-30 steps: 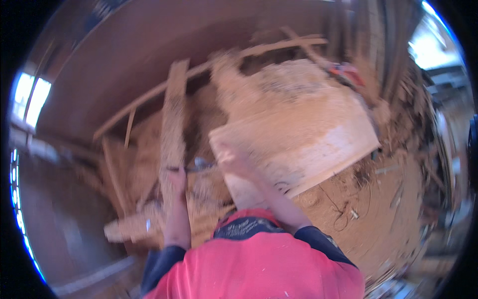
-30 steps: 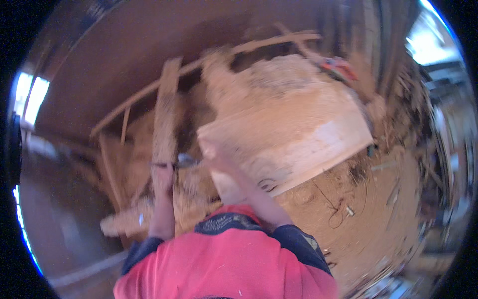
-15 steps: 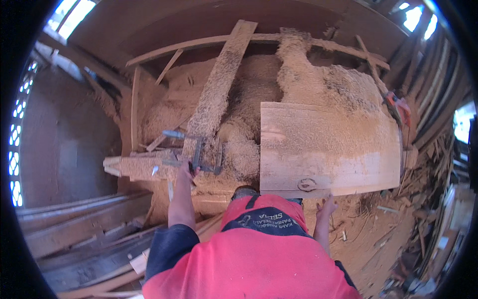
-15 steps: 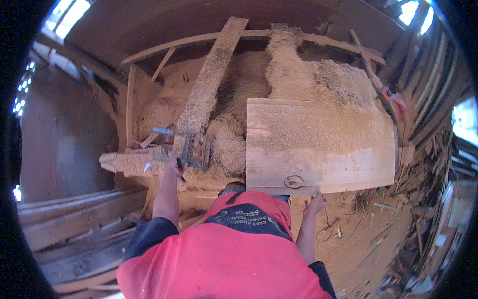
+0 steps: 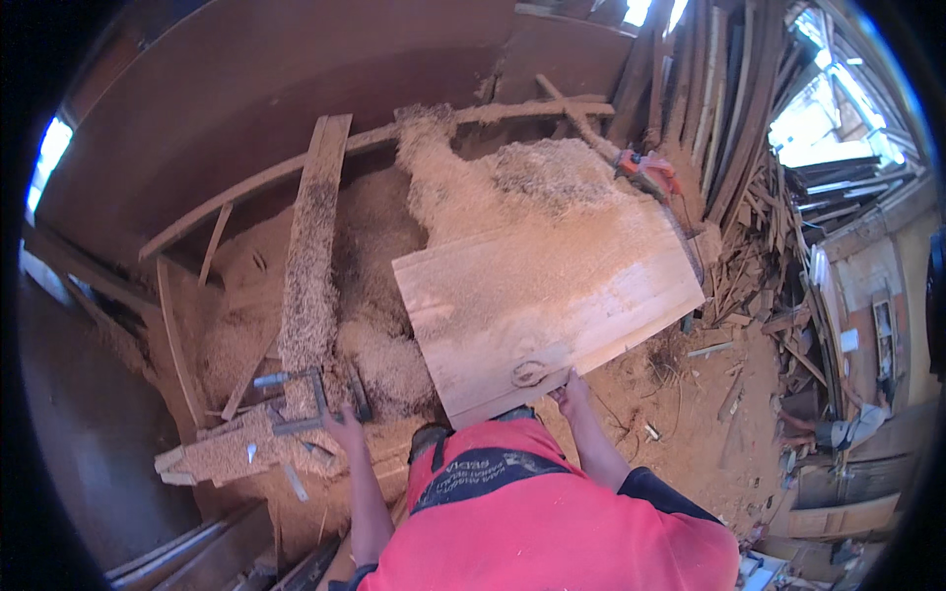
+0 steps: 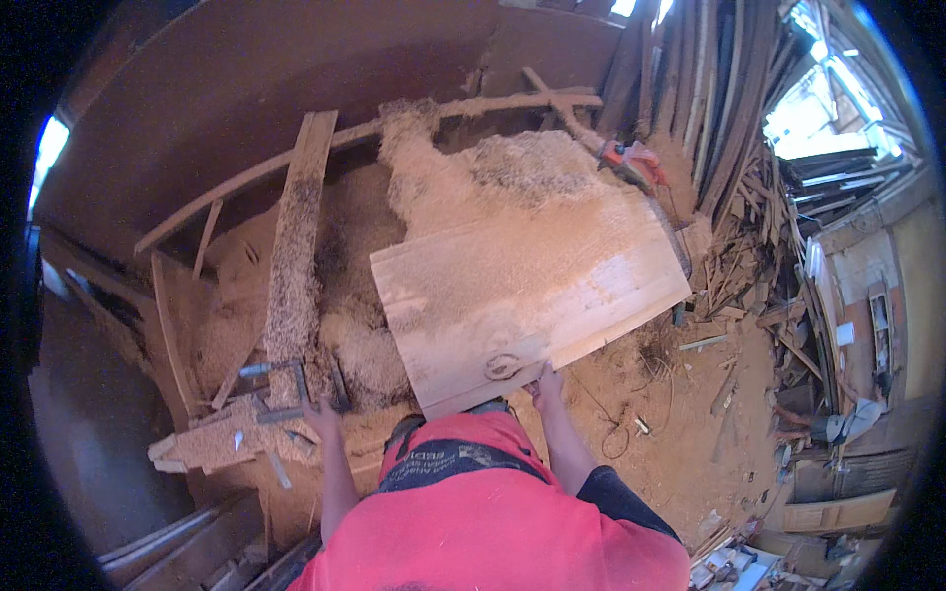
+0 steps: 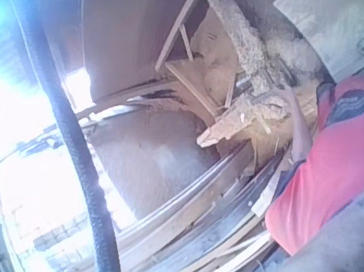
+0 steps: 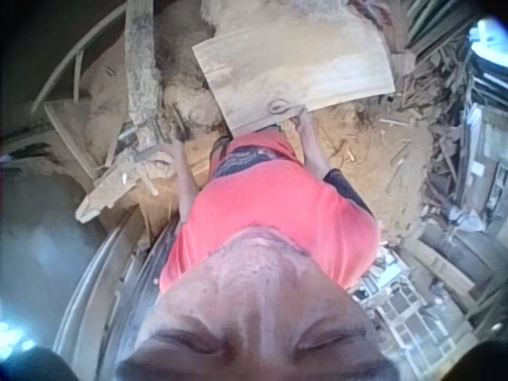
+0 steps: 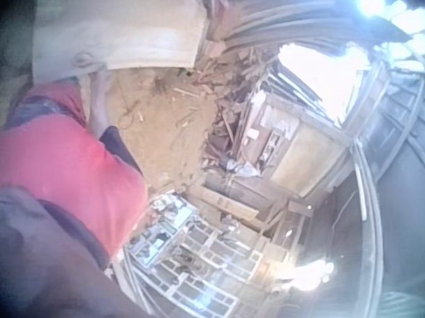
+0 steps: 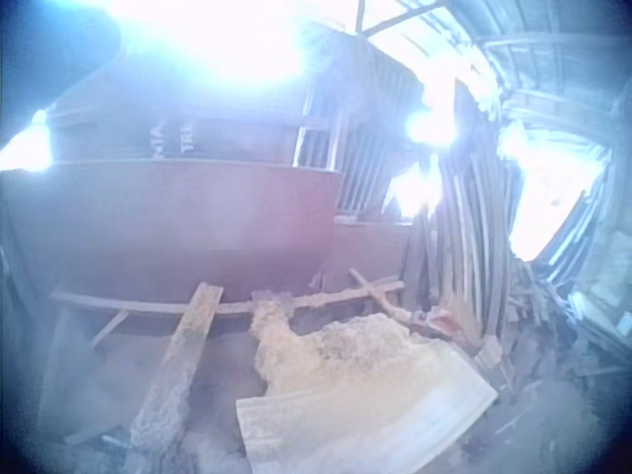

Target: The person planes a wooden board with an electric planer, clears away sawdust, and refines the wood using a chisel.

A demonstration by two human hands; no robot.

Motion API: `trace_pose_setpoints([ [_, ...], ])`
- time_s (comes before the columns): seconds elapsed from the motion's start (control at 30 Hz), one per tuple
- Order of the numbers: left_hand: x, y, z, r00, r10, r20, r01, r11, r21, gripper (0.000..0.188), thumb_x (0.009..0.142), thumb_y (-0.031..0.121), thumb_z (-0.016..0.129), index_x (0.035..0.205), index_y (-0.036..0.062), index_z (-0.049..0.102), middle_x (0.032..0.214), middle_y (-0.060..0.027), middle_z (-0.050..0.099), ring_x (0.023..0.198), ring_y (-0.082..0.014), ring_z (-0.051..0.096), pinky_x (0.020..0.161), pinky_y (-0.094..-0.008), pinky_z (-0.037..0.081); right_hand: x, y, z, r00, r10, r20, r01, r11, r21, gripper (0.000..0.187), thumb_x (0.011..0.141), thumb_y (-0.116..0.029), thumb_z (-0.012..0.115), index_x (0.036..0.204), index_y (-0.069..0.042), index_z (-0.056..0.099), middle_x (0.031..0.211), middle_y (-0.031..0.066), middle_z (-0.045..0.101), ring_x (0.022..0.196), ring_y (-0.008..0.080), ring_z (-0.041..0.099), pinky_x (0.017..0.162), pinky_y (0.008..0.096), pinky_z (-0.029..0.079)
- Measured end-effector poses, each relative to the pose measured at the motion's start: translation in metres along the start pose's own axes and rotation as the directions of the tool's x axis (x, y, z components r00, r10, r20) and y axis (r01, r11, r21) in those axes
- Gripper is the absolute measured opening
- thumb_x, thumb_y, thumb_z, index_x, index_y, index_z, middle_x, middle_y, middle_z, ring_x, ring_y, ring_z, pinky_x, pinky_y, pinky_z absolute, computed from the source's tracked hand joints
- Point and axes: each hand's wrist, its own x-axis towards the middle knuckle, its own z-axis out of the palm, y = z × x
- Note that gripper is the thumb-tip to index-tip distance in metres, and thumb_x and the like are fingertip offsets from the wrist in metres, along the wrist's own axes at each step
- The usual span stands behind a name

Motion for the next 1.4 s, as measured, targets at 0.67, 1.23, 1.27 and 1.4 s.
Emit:
trace_pose_setpoints([
  [0.67, 0.039, 0.341, -0.158, 0.652, 0.215, 0.727, 0.587, 0.463, -0.664, 0.065, 0.093, 0.034, 0.051, 0.147, 0.0008, 0.043, 0.145, -0.0142, 0.050, 0.125, -0.0257, 0.055, 0.098, -0.0386, 0.048, -0.182, -0.231, 0.166, 0.746, -0.615, 0.258, 0.641, 0.767, -0.026, 0.042, 0.098, -0.041, 0.062, 0.089, -0.004, 0.044, 0.071, 0.0161, 0.064, 0.055, 0.0243, 0.069, 0.042, 0.0332, 0.057],
  [1.23, -0.038, 0.532, -0.137, 0.738, 0.656, -0.156, -0.663, 0.748, 0.011, 0.060, 0.088, 0.056, 0.067, 0.127, 0.0107, 0.059, 0.134, -0.0104, 0.056, 0.131, -0.0354, 0.045, 0.117, -0.0566, 0.021, -0.108, -0.278, 0.120, 0.537, -0.343, 0.770, 0.642, 0.758, -0.110, 0.043, 0.104, -0.041, 0.050, 0.104, 0.001, 0.061, 0.091, 0.0107, 0.069, 0.078, 0.0156, 0.070, 0.058, 0.0268, 0.057],
  [1.27, -0.040, 0.531, -0.128, 0.744, 0.652, -0.147, -0.658, 0.753, 0.015, 0.060, 0.088, 0.056, 0.067, 0.127, 0.0107, 0.059, 0.134, -0.0104, 0.056, 0.131, -0.0354, 0.045, 0.117, -0.0566, 0.021, -0.105, -0.286, 0.108, 0.542, -0.332, 0.772, 0.636, 0.762, -0.119, 0.043, 0.104, -0.041, 0.050, 0.104, 0.001, 0.061, 0.091, 0.0107, 0.069, 0.078, 0.0156, 0.070, 0.058, 0.0268, 0.057],
  [1.4, -0.034, 0.521, -0.108, 0.741, 0.658, -0.135, -0.620, 0.747, 0.239, 0.050, 0.093, 0.063, 0.053, 0.103, 0.0149, 0.066, 0.107, -0.0052, 0.062, 0.112, -0.0271, 0.055, 0.118, -0.0548, 0.017, -0.066, -0.318, 0.051, 0.503, -0.606, 0.616, 0.822, 0.555, -0.125, 0.027, 0.093, -0.024, 0.070, 0.102, 0.000, 0.064, 0.090, 0.0093, 0.068, 0.076, 0.0157, 0.067, 0.062, 0.0286, 0.055],
])
